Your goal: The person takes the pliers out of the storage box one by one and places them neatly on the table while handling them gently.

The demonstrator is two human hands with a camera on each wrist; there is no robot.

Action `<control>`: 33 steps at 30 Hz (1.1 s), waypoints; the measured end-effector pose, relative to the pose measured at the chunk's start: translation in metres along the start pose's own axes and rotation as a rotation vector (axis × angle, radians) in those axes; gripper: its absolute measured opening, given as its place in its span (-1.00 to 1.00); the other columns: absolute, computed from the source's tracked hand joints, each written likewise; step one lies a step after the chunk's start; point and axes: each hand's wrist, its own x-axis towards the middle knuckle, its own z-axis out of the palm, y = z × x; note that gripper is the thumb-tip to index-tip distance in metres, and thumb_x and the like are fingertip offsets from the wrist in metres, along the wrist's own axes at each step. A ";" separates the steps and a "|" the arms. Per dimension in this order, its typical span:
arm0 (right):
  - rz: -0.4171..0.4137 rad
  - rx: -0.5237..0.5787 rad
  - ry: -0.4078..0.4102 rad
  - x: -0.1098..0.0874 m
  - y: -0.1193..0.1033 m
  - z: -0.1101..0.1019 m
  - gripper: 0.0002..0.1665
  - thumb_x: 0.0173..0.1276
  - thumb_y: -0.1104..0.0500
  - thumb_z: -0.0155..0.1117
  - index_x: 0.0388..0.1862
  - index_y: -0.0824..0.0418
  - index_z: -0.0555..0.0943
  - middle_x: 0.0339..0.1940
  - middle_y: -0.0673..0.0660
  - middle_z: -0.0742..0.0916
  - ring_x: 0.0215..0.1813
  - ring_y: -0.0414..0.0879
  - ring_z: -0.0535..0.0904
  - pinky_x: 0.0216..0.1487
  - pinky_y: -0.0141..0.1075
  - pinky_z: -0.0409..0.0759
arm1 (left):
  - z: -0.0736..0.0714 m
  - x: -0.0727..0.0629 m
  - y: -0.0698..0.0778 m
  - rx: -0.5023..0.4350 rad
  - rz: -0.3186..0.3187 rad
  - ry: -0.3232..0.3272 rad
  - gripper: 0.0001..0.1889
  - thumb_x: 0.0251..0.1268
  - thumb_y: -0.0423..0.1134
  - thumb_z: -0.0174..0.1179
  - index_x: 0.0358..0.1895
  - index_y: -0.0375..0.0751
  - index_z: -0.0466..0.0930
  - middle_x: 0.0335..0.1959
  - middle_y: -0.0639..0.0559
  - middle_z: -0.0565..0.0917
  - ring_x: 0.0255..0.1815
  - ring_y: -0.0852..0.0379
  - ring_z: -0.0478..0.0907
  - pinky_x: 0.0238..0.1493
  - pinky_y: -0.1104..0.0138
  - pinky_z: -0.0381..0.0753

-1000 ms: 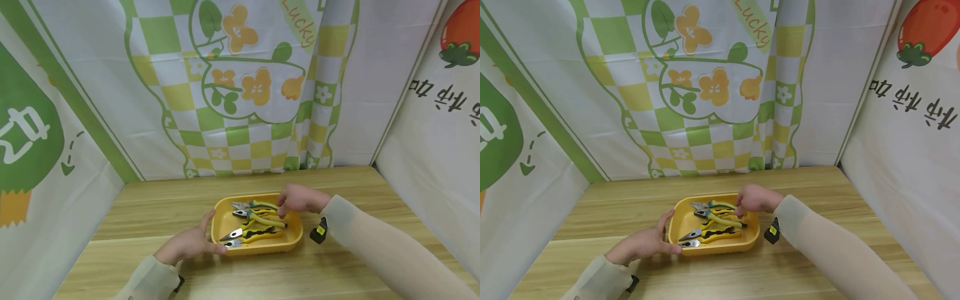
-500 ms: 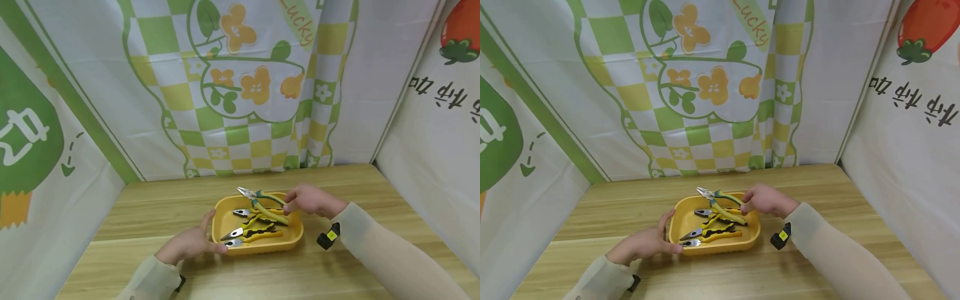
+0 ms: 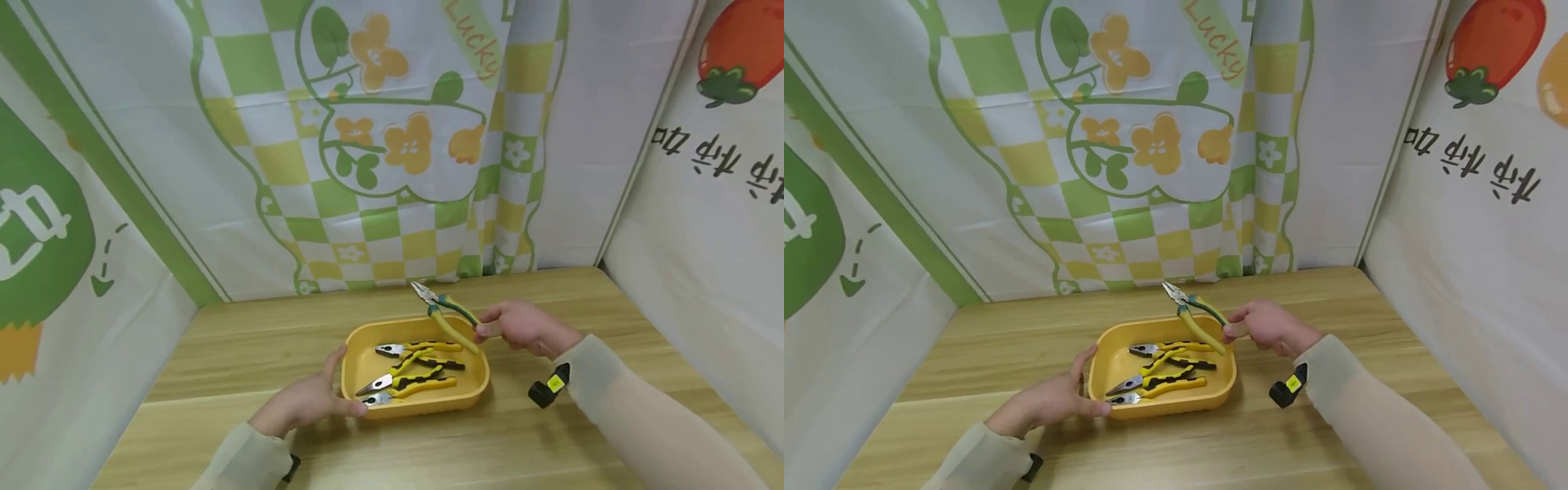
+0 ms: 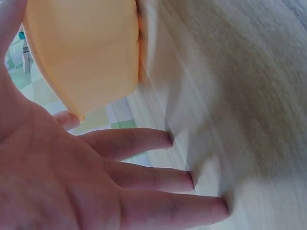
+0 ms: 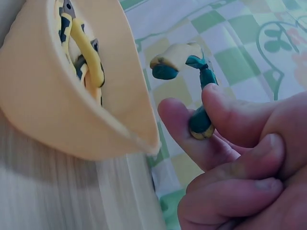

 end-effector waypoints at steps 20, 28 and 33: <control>0.108 0.115 0.133 -0.002 0.054 -0.033 -0.62 0.49 0.10 0.23 0.05 0.40 0.66 -0.01 0.21 0.69 -0.63 -0.20 0.22 -0.61 -0.39 0.23 | -0.003 -0.002 0.000 0.054 -0.003 0.003 0.44 -0.20 0.31 0.52 0.63 -0.06 -0.34 -0.33 -0.17 0.70 -0.36 -0.04 0.58 -0.02 -0.15 0.53; 0.189 0.088 0.182 -0.010 0.084 -0.040 -0.64 0.49 0.08 0.23 -0.03 0.38 0.69 -0.23 0.16 0.63 -0.62 -0.15 0.26 -0.58 -0.33 0.26 | -0.002 -0.005 -0.001 0.012 -0.006 0.004 0.44 -0.21 0.29 0.54 0.63 -0.04 -0.33 0.00 -0.51 0.60 -0.08 -0.29 0.60 0.10 -0.24 0.43; 0.206 0.086 0.203 -0.016 0.098 -0.046 -0.64 0.48 0.11 0.22 -0.04 0.42 0.67 -0.25 0.17 0.63 -0.57 -0.11 0.29 -0.53 -0.31 0.29 | -0.004 -0.002 0.000 0.010 -0.002 -0.007 0.44 -0.20 0.30 0.53 0.63 -0.01 -0.36 0.09 -0.56 0.54 -0.01 -0.35 0.58 0.13 -0.24 0.41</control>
